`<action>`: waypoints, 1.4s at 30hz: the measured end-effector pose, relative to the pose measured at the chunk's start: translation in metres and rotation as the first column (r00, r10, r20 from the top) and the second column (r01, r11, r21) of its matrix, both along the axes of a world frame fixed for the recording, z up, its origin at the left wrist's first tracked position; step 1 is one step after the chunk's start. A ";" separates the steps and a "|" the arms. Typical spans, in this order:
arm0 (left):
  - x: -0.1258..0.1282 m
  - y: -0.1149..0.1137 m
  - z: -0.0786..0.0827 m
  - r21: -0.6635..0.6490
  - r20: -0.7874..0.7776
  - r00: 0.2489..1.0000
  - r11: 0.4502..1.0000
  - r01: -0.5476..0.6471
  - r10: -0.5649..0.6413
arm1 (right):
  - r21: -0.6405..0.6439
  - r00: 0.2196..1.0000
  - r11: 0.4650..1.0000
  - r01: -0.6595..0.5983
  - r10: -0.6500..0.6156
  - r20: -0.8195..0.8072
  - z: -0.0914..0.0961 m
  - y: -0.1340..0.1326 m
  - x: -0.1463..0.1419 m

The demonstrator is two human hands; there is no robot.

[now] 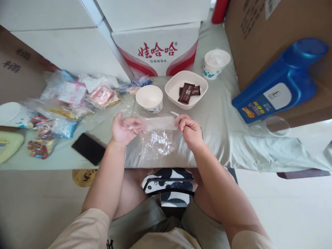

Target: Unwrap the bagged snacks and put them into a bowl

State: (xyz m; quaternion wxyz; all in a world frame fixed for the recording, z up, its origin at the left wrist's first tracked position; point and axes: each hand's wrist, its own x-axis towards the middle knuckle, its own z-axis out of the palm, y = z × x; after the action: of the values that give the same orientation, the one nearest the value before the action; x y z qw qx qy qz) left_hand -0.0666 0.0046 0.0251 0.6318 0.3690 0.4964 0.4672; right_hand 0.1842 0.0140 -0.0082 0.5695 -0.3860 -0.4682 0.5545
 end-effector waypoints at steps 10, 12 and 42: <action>0.011 -0.001 -0.001 0.203 -0.632 0.766 0.930 0.306 -0.114 | 0.031 0.928 0.988 0.153 -0.154 0.339 0.000 0.002 0.001; 0.013 -0.004 0.002 0.168 -0.625 0.757 0.914 0.369 -0.191 | 0.003 0.939 0.997 0.081 -0.078 0.336 0.000 0.004 0.002; 0.007 -0.003 0.001 -0.095 0.002 0.999 0.995 -0.042 0.042 | -0.317 0.987 0.935 -0.158 0.149 -0.055 0.007 -0.008 -0.016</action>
State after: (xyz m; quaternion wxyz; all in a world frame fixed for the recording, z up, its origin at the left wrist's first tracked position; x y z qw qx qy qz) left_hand -0.0600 0.0016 0.0261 0.6396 0.3273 0.5242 0.4572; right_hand 0.1687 0.0064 -0.0017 0.4612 -0.4271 -0.3923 0.6715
